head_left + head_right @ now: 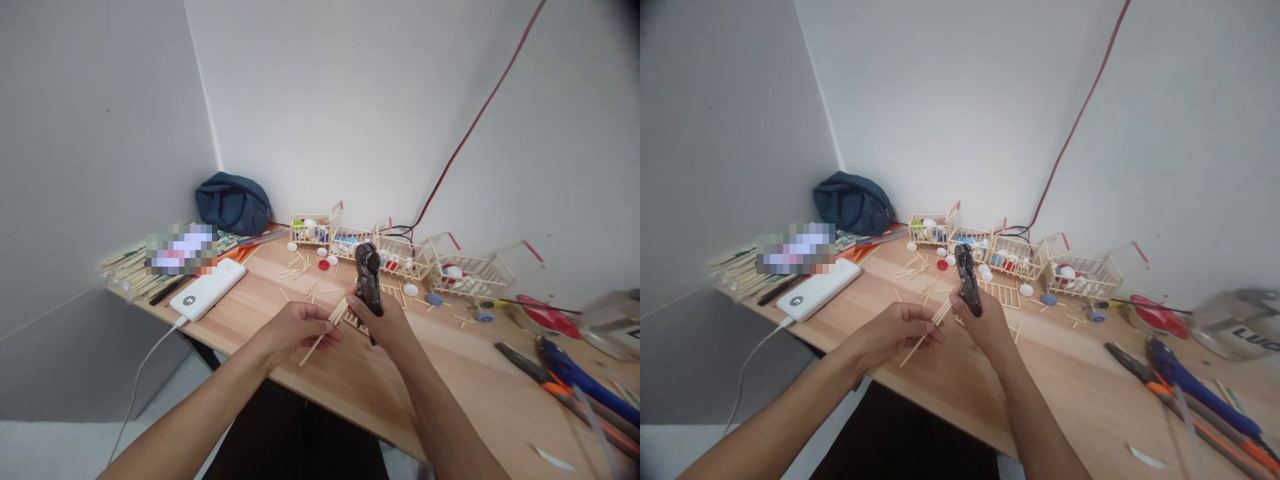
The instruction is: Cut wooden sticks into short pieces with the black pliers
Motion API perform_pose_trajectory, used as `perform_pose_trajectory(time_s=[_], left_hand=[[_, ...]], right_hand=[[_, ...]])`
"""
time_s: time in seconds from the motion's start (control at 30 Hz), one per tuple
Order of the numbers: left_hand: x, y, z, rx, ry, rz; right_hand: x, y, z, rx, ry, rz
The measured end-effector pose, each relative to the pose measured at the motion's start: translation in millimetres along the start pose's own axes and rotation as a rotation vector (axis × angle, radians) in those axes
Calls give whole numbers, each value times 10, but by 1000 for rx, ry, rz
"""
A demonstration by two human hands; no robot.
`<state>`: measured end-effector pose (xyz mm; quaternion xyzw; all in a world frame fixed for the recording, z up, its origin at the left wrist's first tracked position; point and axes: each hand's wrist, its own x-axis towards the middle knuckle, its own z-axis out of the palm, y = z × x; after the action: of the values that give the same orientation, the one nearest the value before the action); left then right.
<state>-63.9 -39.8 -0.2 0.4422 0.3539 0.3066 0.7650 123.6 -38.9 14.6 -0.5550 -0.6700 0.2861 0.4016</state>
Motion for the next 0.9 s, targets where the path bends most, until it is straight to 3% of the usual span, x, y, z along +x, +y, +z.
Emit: perform_pose_trajectory(time_s=[0.2,0.47,0.73,0.9], left_hand=[[5,7,81,151,108,39],[59,-19,110,87,184,65],[134,-10,-62,91,256,115],[229,36,-252,147,320,132]], right_hand=[[-12,-26,0,-45,21,-1],[21,-23,11,-97,27,9],[389,24,74,-179,-129,78],[638,30,233,-165,-147,111]])
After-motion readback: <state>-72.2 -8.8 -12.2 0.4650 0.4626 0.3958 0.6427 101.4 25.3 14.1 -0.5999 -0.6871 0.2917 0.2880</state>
